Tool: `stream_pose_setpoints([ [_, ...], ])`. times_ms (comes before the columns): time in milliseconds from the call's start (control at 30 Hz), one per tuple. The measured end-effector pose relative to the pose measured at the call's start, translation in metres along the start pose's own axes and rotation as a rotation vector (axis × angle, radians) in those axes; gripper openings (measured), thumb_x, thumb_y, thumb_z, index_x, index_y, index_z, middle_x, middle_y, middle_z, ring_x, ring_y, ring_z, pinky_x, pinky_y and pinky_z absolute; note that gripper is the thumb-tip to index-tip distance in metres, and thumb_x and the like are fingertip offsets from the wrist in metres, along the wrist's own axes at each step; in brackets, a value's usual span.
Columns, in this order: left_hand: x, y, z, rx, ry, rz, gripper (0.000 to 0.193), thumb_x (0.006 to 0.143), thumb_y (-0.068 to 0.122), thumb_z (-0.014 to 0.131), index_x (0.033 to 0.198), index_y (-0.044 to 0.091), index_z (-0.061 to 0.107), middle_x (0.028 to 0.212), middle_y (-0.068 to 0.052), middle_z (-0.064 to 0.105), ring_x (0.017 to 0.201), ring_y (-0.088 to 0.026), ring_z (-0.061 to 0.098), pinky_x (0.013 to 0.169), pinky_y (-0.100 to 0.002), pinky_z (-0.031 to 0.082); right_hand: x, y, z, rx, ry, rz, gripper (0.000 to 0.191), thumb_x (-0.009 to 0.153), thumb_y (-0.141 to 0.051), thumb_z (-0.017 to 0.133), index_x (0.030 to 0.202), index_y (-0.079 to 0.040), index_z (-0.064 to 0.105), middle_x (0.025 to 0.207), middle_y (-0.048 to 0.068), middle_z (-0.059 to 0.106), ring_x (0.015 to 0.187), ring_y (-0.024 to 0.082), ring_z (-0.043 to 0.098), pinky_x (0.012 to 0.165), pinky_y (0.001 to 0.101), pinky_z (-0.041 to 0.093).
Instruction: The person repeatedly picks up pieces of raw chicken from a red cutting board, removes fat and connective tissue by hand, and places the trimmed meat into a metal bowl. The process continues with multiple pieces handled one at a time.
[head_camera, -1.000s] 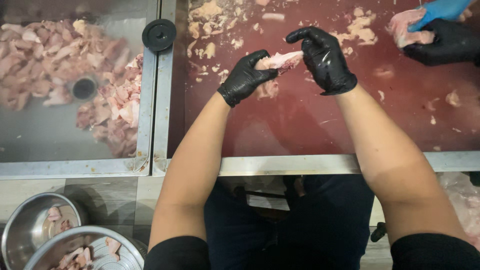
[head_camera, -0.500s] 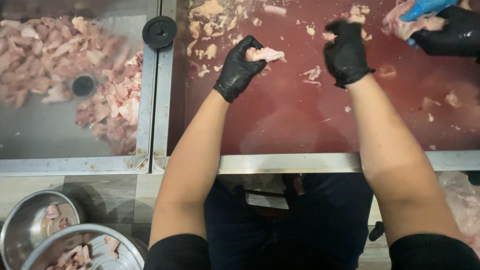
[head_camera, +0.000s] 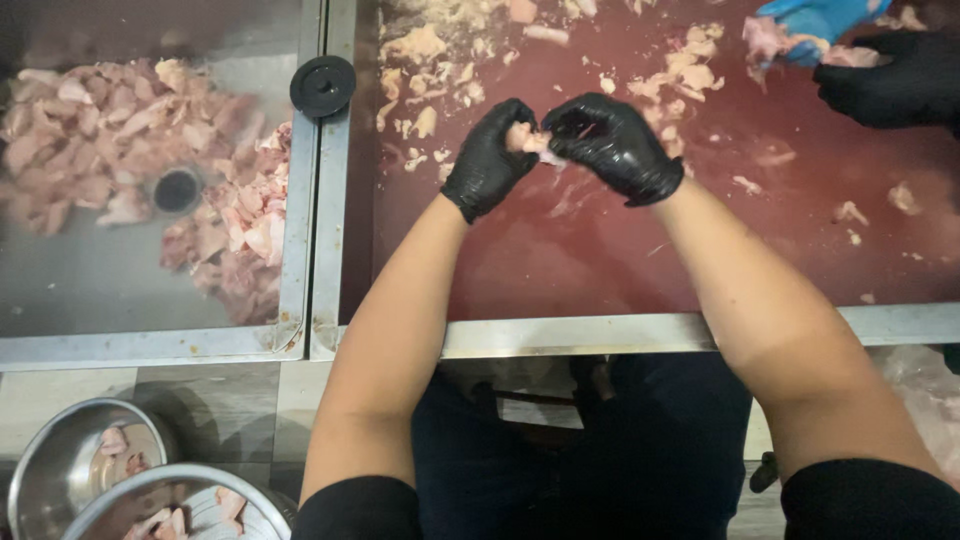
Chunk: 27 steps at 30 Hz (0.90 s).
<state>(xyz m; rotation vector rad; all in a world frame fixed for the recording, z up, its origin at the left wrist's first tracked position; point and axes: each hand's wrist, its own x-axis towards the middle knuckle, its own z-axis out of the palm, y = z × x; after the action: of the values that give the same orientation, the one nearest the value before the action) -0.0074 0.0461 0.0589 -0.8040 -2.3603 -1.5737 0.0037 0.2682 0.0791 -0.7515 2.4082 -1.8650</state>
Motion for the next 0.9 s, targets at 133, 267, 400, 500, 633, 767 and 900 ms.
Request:
stream_pose_setpoints([
  [133, -0.003, 0.011, 0.003, -0.022, -0.073, -0.021, 0.034, 0.089, 0.009, 0.076, 0.116, 0.006, 0.056, 0.108, -0.014, 0.063, 0.099, -0.028, 0.065, 0.088, -0.039, 0.054, -0.003, -0.022, 0.018, -0.321, -0.033, 0.054, 0.03, 0.091, -0.024, 0.077, 0.107, -0.001, 0.068, 0.095, 0.013, 0.073, 0.084, 0.02, 0.07, 0.077, 0.035, 0.056],
  [267, -0.003, 0.021, 0.004, -0.125, -0.085, -0.034, 0.037, 0.089, 0.009, 0.069, 0.123, 0.004, 0.056, 0.114, -0.014, 0.065, 0.106, -0.027, 0.068, 0.091, -0.036, 0.057, -0.002, -0.013, 0.014, -0.504, -0.095, 0.005, 0.034, 0.095, -0.026, 0.074, 0.112, 0.001, 0.061, 0.099, 0.02, 0.07, 0.091, 0.035, 0.069, 0.078, 0.0443, 0.054],
  [400, -0.002, 0.022, 0.003, -0.031, -0.108, 0.113, 0.035, 0.089, 0.001, 0.07, 0.122, 0.004, 0.058, 0.115, -0.013, 0.066, 0.111, -0.022, 0.067, 0.098, -0.036, 0.054, -0.004, 0.001, 0.007, -0.486, -0.226, -0.178, 0.026, 0.108, -0.022, 0.057, 0.123, 0.0, 0.056, 0.103, 0.02, 0.069, 0.097, 0.043, 0.066, 0.081, 0.0491, 0.052],
  [500, -0.003, 0.021, 0.002, -0.228, -0.114, -0.055, 0.041, 0.085, -0.002, 0.065, 0.124, 0.007, 0.057, 0.114, -0.007, 0.067, 0.107, -0.016, 0.066, 0.092, -0.031, 0.057, -0.003, 0.011, 0.002, -0.605, -0.239, -0.186, 0.019, 0.105, -0.018, 0.054, 0.114, -0.003, 0.061, 0.099, 0.019, 0.069, 0.093, 0.044, 0.065, 0.078, 0.0504, 0.05],
  [633, -0.002, 0.016, 0.001, -0.244, -0.082, -0.064, 0.041, 0.078, -0.007, 0.07, 0.114, 0.008, 0.058, 0.105, -0.004, 0.063, 0.102, -0.014, 0.061, 0.092, -0.03, 0.053, 0.001, 0.034, -0.002, -0.338, -0.044, -0.141, 0.017, 0.106, -0.017, 0.055, 0.105, -0.001, 0.06, 0.09, 0.021, 0.063, 0.079, 0.039, 0.06, 0.073, 0.0436, 0.051],
  [767, -0.001, 0.005, 0.002, -0.345, -0.172, -0.047, 0.035, 0.079, -0.009, 0.071, 0.106, 0.007, 0.057, 0.101, -0.002, 0.06, 0.098, -0.012, 0.058, 0.09, -0.029, 0.052, 0.012, 0.073, -0.01, 0.107, 0.163, -0.121, 0.023, 0.114, -0.017, 0.058, 0.097, -0.002, 0.058, 0.088, 0.014, 0.056, 0.08, 0.032, 0.051, 0.075, 0.0406, 0.048],
  [900, 0.002, -0.014, 0.0, -0.492, -0.164, -0.094, 0.031, 0.082, -0.007, 0.074, 0.104, 0.007, 0.057, 0.101, -0.002, 0.065, 0.096, -0.012, 0.064, 0.086, -0.028, 0.055, 0.012, 0.102, -0.055, -0.468, 0.132, 0.003, 0.034, 0.12, -0.016, 0.055, 0.089, -0.004, 0.065, 0.083, 0.01, 0.066, 0.08, 0.026, 0.062, 0.08, 0.0425, 0.053],
])
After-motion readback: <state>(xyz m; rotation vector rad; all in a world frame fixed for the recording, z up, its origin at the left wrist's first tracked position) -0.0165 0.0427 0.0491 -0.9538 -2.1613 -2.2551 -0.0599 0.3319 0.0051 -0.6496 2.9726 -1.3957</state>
